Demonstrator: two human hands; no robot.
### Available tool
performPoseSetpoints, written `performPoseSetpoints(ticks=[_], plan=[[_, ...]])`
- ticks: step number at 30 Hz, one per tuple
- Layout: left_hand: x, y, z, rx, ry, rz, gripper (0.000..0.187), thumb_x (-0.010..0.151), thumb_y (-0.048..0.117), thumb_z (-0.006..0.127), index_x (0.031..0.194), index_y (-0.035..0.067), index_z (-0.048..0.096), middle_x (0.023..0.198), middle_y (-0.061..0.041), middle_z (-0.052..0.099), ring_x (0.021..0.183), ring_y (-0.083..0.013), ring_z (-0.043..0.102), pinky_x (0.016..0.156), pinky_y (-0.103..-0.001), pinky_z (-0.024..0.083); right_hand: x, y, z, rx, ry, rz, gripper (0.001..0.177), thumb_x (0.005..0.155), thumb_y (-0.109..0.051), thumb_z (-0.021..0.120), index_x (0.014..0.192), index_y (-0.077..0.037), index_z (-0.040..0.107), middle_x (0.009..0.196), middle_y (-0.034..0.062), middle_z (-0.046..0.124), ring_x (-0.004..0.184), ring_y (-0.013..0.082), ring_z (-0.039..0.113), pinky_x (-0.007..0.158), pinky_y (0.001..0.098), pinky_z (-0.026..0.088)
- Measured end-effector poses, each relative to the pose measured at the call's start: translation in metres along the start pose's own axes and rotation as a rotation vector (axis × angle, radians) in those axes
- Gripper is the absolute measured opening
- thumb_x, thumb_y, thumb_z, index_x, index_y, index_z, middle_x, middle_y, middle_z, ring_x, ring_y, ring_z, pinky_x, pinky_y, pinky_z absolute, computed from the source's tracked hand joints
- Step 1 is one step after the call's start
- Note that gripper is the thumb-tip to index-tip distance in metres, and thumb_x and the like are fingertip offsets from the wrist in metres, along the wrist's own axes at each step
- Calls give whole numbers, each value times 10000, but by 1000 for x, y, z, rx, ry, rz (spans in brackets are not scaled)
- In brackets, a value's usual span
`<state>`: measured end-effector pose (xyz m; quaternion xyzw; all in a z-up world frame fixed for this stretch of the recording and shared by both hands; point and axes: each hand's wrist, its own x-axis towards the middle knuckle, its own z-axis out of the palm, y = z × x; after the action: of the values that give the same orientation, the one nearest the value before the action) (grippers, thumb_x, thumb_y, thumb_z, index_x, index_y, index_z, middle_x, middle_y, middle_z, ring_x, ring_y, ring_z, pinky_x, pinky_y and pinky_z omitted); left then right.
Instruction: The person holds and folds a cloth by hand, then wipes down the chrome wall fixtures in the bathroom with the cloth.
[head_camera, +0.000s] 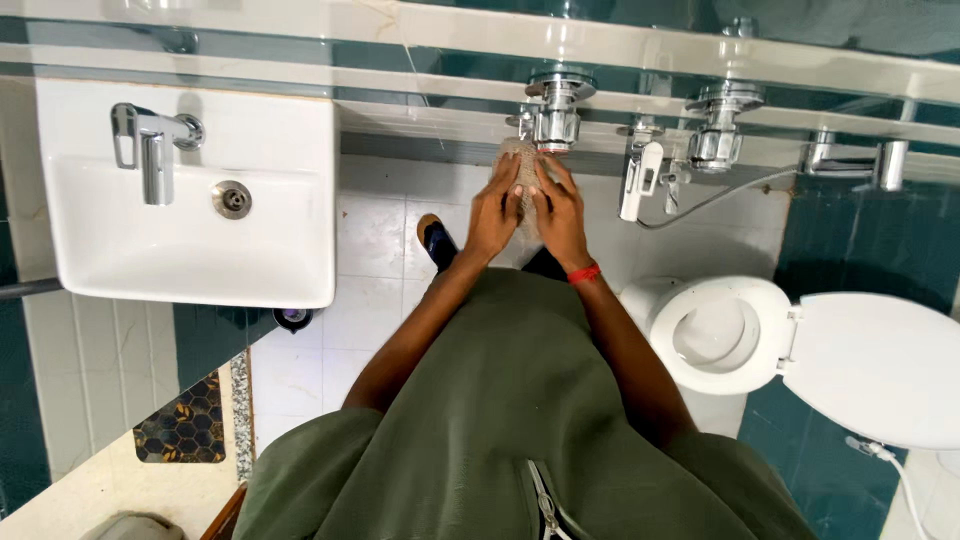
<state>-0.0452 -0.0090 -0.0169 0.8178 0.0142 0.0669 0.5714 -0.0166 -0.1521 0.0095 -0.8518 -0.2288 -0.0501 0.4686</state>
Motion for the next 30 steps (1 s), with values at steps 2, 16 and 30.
performPoseSetpoints(ticks=[2, 16, 30], plan=[[19, 5, 1, -63, -21, -41, 477, 1072, 123, 517, 1538, 56, 442, 1559, -337, 386, 1366, -459, 484, 1065, -458, 502, 13, 2, -2, 33, 45, 252, 351, 982, -75, 619, 1323, 8, 639, 1241, 253, 556, 851, 373, 642, 838, 450, 535], [19, 14, -1, 164, 40, 49, 446, 1060, 147, 626, 1481, 35, 532, 1197, -304, 684, 844, -372, 767, 689, -415, 606, 12, -1, -9, 6, 37, 242, 249, 994, -26, 634, 1232, 41, 652, 1174, 203, 551, 903, 312, 651, 810, 417, 538], [14, 6, 9, 167, 76, 64, 463, 1060, 47, 585, 1513, 20, 498, 1466, -327, 513, 1194, -450, 673, 966, -413, 599, 8, 7, 7, -92, 30, 332, 128, 1049, -47, 599, 1111, 36, 674, 1200, 226, 547, 966, 337, 652, 841, 441, 548]])
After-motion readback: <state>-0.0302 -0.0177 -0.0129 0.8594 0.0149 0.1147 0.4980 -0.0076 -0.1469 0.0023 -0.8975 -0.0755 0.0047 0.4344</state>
